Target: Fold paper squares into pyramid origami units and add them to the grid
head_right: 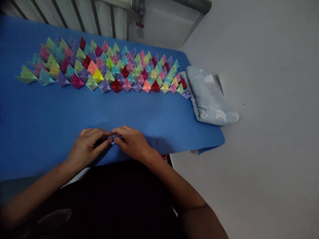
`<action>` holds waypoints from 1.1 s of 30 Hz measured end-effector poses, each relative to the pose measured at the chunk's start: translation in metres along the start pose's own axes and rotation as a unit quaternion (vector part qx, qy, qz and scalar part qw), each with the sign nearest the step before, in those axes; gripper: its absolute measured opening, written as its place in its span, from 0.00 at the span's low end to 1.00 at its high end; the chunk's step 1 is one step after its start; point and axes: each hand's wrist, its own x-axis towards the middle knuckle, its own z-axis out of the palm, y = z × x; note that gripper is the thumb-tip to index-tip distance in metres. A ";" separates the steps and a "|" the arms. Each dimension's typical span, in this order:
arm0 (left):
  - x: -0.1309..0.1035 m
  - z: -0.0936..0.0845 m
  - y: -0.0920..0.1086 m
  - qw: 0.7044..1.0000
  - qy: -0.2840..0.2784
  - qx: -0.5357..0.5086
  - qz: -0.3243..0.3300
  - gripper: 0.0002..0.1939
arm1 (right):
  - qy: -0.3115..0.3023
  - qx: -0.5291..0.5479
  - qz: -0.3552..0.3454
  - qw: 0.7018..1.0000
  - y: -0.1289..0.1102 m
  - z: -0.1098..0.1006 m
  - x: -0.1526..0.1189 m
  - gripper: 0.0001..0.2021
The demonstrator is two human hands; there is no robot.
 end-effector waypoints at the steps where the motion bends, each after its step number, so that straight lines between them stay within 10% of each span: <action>1: 0.000 0.000 0.000 1.000 -0.003 -0.002 0.003 0.12 | 0.000 -0.003 -0.002 1.000 0.000 0.000 -0.001 0.10; 16: -0.011 -0.006 -0.003 0.999 0.027 -0.022 0.041 0.06 | 0.022 -0.065 -0.049 0.996 0.006 0.008 -0.012 0.08; 33: 0.039 -0.016 0.018 0.900 0.052 -0.316 -0.296 0.17 | 0.258 -0.076 -0.117 0.956 -0.011 0.000 0.005 0.06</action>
